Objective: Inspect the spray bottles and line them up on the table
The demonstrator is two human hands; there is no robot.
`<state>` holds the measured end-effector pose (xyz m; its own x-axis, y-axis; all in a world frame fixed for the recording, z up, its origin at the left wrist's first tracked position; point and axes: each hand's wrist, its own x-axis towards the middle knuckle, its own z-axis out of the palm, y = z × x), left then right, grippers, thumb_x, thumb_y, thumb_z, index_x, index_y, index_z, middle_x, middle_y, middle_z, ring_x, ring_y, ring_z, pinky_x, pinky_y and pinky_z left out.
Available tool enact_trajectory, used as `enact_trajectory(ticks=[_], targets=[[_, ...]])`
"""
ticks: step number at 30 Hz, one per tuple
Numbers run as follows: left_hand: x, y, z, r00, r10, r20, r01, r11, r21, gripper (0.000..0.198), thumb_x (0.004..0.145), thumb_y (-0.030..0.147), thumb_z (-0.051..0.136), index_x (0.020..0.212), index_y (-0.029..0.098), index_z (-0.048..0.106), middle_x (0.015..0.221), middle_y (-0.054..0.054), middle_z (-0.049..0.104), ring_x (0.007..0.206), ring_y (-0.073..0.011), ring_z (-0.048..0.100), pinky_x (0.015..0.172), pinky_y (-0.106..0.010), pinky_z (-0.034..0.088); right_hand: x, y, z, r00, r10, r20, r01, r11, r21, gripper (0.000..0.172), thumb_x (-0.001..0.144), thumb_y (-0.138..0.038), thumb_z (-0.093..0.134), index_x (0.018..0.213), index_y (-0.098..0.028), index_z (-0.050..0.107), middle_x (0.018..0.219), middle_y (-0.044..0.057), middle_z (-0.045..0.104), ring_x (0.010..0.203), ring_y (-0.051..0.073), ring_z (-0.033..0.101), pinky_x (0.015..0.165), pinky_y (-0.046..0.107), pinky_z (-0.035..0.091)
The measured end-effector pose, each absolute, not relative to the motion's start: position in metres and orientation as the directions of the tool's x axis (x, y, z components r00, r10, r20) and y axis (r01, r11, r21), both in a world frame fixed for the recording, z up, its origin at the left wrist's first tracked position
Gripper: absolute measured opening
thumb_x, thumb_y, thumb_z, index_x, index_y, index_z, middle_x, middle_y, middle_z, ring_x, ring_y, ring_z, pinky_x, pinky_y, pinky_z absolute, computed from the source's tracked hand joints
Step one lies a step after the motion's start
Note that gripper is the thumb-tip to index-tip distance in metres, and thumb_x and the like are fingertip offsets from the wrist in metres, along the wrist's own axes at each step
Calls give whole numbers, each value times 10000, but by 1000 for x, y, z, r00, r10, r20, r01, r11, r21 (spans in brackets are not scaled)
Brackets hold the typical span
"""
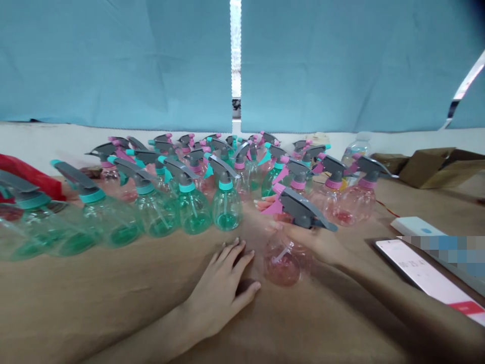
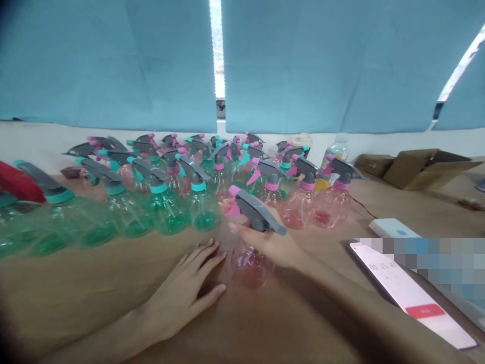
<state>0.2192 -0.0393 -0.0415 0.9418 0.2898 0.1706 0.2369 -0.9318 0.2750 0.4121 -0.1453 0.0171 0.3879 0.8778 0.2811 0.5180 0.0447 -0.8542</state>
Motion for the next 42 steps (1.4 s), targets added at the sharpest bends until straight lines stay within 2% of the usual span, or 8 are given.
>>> enact_trajectory(ticks=[10, 14, 19, 26, 30, 33, 38, 42], targets=[[219, -40, -39, 952, 281, 123, 252, -946, 206, 513, 903, 472, 479, 1327, 184, 467, 1437, -125, 376, 1314, -308, 328, 1047, -511, 277, 417, -145, 2, 513, 849, 130, 287, -26, -958, 235, 707, -431, 678, 656, -219, 591, 668, 8, 619, 656, 192, 612, 655, 364, 511], [219, -40, -40, 953, 271, 133, 241, -948, 206, 511, 907, 473, 474, 1332, 189, 459, 1435, -122, 380, 1317, -302, 324, 1054, -503, 271, 414, -145, 9, 540, 832, 126, 296, -47, -954, 258, 667, -455, 708, 712, -222, 606, 654, 4, 621, 660, 199, 614, 664, 370, 512], [219, -40, -41, 953, 274, 127, 246, -948, 202, 513, 908, 465, 482, 1335, 183, 456, 1438, -126, 374, 1321, -309, 318, 1053, -513, 273, 411, -145, 13, 539, 834, 118, 262, -32, -965, 309, 656, -499, 690, 643, -219, 561, 634, 4, 609, 650, 198, 616, 669, 377, 519], [219, -42, -40, 957, 271, 108, 251, -954, 164, 520, 915, 478, 469, 1342, 184, 445, 1447, -121, 361, 1323, -303, 316, 1047, -515, 291, 413, -144, 6, 567, 818, 95, 218, -37, -975, 286, 623, -464, 711, 624, -218, 565, 632, 2, 604, 656, 200, 618, 673, 377, 522], [220, -42, -39, 960, 262, 101, 245, -957, 154, 522, 917, 478, 465, 1342, 175, 445, 1444, -130, 362, 1322, -298, 319, 1048, -513, 292, 411, -144, 11, 597, 796, 99, 246, -64, -967, 293, 592, -464, 726, 606, -217, 569, 605, -1, 597, 619, 187, 602, 629, 354, 516], [220, -41, -38, 960, 261, 99, 244, -957, 156, 518, 918, 469, 467, 1342, 171, 444, 1442, -133, 364, 1320, -301, 322, 1043, -517, 299, 411, -143, 10, 595, 796, 105, 250, -59, -966, 320, 593, -493, 719, 587, -213, 563, 628, 9, 614, 628, 188, 607, 633, 354, 519], [219, -41, -39, 958, 263, 117, 244, -957, 155, 512, 913, 463, 481, 1337, 178, 447, 1442, -128, 366, 1321, -306, 319, 1038, -519, 306, 414, -144, 2, 621, 780, 76, 187, -53, -981, 325, 590, -497, 734, 669, -215, 594, 710, 18, 643, 694, 207, 636, 695, 383, 527], [219, -41, -39, 958, 262, 116, 245, -959, 142, 518, 915, 474, 472, 1340, 179, 444, 1446, -127, 359, 1324, -299, 315, 1039, -514, 307, 415, -145, 3, 608, 790, 78, 196, -55, -979, 318, 600, -498, 727, 623, -208, 598, 715, 23, 655, 674, 202, 636, 702, 391, 528]])
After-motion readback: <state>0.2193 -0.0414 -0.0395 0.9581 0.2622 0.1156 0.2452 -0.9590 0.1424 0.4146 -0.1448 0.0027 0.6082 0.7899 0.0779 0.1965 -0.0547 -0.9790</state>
